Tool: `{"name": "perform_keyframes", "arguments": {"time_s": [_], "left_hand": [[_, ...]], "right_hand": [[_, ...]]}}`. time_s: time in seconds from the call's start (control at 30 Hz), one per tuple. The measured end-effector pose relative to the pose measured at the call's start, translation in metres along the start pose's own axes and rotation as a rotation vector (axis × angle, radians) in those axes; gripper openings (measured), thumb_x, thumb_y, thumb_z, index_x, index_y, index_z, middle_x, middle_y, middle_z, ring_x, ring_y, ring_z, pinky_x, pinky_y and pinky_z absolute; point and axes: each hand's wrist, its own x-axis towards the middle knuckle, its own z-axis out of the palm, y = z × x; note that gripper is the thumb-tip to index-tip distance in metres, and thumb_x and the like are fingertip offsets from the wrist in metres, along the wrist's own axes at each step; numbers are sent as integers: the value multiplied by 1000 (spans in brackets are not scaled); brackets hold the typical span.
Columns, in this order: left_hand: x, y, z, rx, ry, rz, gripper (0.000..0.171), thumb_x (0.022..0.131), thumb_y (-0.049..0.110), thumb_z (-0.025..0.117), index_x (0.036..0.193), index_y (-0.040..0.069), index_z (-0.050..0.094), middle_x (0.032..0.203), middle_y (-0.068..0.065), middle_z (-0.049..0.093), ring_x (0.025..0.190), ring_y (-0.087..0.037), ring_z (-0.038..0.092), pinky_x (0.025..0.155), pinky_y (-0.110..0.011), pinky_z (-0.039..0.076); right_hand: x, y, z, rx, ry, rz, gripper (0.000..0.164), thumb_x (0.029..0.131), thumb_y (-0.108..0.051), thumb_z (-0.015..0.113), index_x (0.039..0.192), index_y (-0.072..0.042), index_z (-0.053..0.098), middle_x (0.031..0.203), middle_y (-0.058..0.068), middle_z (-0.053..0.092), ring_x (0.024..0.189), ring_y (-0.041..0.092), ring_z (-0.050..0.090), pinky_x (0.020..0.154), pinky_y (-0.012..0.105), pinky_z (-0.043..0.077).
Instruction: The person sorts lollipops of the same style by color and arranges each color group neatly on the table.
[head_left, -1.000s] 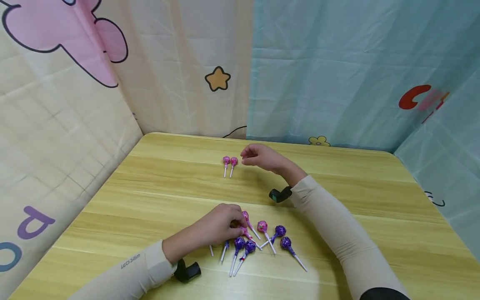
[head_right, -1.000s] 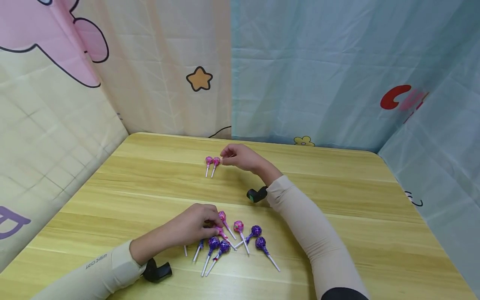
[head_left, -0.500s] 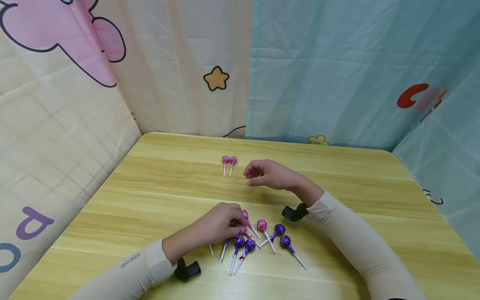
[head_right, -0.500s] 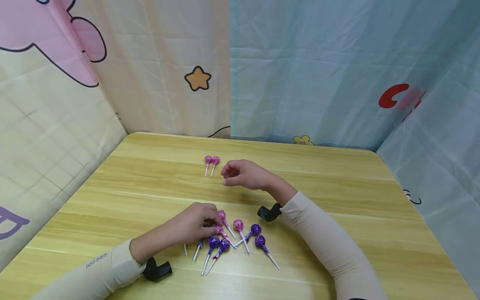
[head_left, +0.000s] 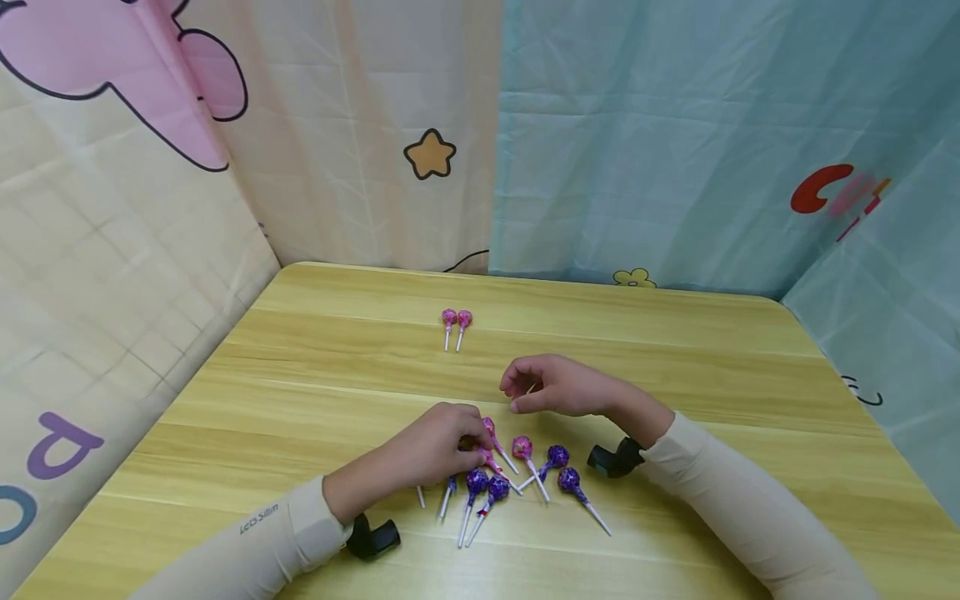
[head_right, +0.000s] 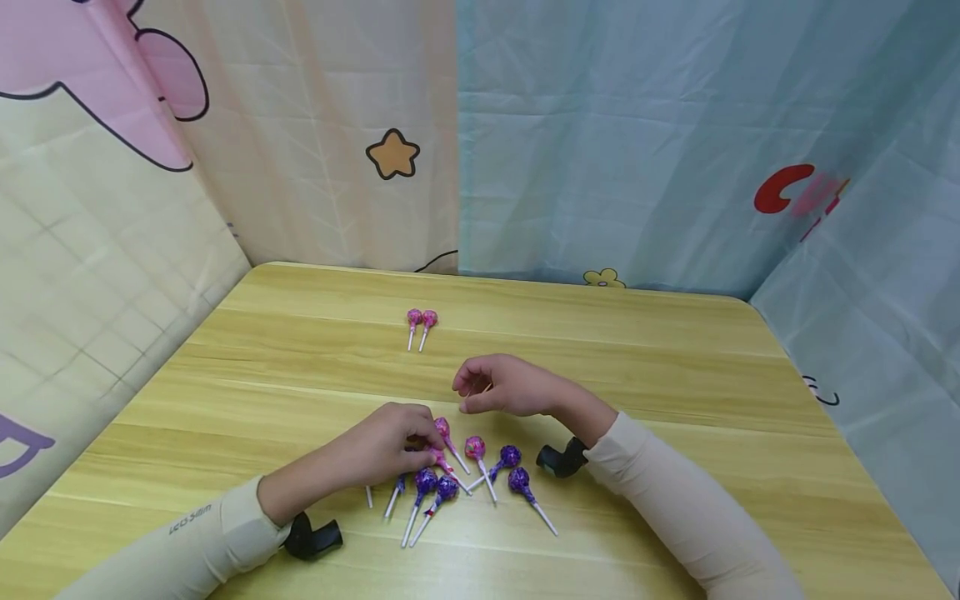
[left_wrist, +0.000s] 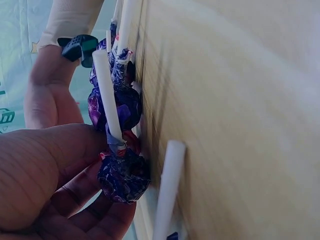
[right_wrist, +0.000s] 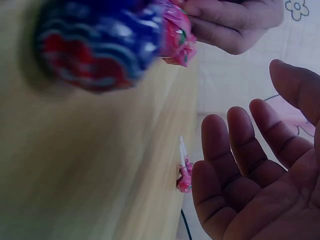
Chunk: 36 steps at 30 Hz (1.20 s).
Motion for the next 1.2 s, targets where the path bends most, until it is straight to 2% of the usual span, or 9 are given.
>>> {"name": "perform_keyframes", "arguments": {"time_s": [0.27,0.63,1.2], "left_hand": [[0,1,0,9,11,7,4,86,7,75,89,9,76,83,8,61,74,-7,57,69,-22,48],[0,1,0,-6,21,10,4,85,6,77,88,8,76,81,8,60,73,-9,57,67,-21,48],[0,1,-2,-39,15,-4,5,85,7,77,90,8,77,83,8,62,72,-7,56,66,-21,48]], "right_hand": [[-11,12,10,10,-46,49,20,94,-13,69,111,-5,64,99,1,63,93,20,58,85,37,49],[-19,15,23,23,-90,43,15,92,-12,71,106,-8,64,93,-1,64,84,16,59,77,30,51],[-20,16,26,35,-123,22,10,92,-10,70,100,-12,66,88,-3,64,77,13,57,68,26,49]]}}
